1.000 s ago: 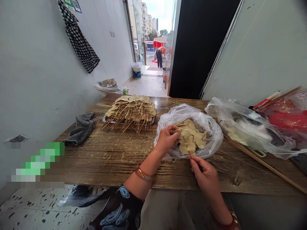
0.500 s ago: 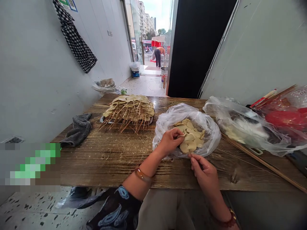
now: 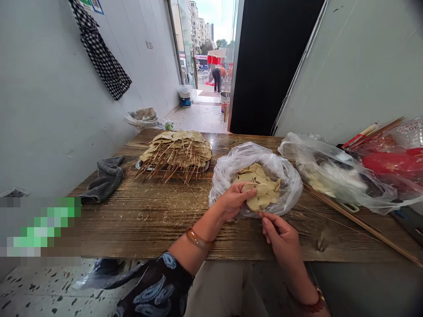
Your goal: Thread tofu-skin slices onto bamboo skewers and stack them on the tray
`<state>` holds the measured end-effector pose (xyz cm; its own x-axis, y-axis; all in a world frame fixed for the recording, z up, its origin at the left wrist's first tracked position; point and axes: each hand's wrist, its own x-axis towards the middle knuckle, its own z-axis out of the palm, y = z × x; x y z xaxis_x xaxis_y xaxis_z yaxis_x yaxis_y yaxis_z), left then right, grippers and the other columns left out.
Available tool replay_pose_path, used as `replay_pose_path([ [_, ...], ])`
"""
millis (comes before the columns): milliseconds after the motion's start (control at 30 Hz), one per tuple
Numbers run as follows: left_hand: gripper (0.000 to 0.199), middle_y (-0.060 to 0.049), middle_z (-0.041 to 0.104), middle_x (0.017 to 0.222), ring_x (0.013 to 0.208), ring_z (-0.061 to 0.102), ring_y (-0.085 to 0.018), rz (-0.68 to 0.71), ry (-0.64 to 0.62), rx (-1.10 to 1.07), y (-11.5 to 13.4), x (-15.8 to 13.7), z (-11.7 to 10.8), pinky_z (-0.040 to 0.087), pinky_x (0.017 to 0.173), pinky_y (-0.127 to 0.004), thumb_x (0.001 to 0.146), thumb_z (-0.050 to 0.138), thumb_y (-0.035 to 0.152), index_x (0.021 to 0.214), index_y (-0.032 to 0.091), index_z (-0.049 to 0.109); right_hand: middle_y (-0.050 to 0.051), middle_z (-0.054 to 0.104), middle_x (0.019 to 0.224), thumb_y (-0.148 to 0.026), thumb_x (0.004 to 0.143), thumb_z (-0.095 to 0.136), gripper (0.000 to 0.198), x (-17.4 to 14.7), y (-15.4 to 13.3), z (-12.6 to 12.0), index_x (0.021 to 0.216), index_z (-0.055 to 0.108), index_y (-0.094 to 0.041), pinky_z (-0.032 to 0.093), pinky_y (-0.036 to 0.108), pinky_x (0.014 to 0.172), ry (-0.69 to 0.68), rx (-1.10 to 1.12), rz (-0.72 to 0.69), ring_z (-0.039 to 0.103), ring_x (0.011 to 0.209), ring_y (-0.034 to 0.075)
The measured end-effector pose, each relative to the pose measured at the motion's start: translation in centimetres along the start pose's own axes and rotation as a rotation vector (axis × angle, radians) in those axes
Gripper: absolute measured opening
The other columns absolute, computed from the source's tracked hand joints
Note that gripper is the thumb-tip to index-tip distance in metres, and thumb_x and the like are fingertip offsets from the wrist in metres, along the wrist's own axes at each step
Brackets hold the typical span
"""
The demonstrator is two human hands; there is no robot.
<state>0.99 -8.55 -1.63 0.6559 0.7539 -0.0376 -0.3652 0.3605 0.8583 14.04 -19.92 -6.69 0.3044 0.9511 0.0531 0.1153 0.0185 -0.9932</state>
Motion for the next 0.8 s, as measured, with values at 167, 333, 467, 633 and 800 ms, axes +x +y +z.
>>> replay_pose_path([
  [167,0.038,-0.006,0.069,0.08,0.071,0.063,-0.014,0.094,0.106,-0.1,0.6,0.1,-0.4,0.051,0.07,-0.025,0.061,0.081,0.038,0.087,0.013,0.069,0.0,0.059,0.065,-0.042,0.087,0.057,0.033,0.2,-0.1,0.2,0.1,0.07,-0.016,0.041,0.023,0.049,-0.041,-0.122,-0.053,0.05,0.051,0.011],
  [333,0.039,-0.006,0.069,0.08,0.071,0.063,-0.013,0.107,0.113,-0.127,0.9,0.1,-0.5,0.05,0.069,-0.024,0.063,0.08,0.037,0.09,0.012,0.067,0.0,0.056,0.063,-0.042,0.087,0.054,0.034,0.1,-0.5,0.3,0.1,0.071,-0.016,0.04,0.022,0.046,-0.019,-0.194,-0.062,0.052,0.054,0.013],
  [467,0.036,-0.005,0.068,0.076,0.067,0.061,-0.012,0.123,0.097,-0.092,0.6,0.1,-0.2,0.049,0.067,-0.022,0.065,0.079,0.039,0.086,0.012,0.067,-0.001,0.054,0.059,-0.043,0.086,0.054,0.034,0.1,-0.7,0.4,0.099,0.072,-0.016,0.039,0.022,0.044,-0.01,-0.204,-0.073,0.051,0.051,0.013],
  [633,0.035,-0.004,0.067,0.075,0.064,0.059,-0.011,0.118,0.066,-0.073,0.2,0.0,0.3,0.048,0.065,-0.023,0.067,0.077,0.042,0.084,0.012,0.068,0.0,0.056,0.055,-0.043,0.085,0.056,0.033,-0.1,-0.6,0.2,0.095,0.074,-0.017,0.041,0.022,0.045,0.075,-0.231,-0.121,0.053,0.05,0.014],
  [800,0.039,-0.005,0.067,0.075,0.065,0.059,-0.012,0.093,0.034,-0.04,-0.5,0.1,0.6,0.048,0.067,-0.024,0.065,0.077,0.046,0.084,0.013,0.068,0.0,0.058,0.056,-0.045,0.084,0.057,0.034,-0.1,-0.3,0.3,0.093,0.074,-0.017,0.039,0.022,0.043,0.104,-0.189,-0.099,0.051,0.048,0.013],
])
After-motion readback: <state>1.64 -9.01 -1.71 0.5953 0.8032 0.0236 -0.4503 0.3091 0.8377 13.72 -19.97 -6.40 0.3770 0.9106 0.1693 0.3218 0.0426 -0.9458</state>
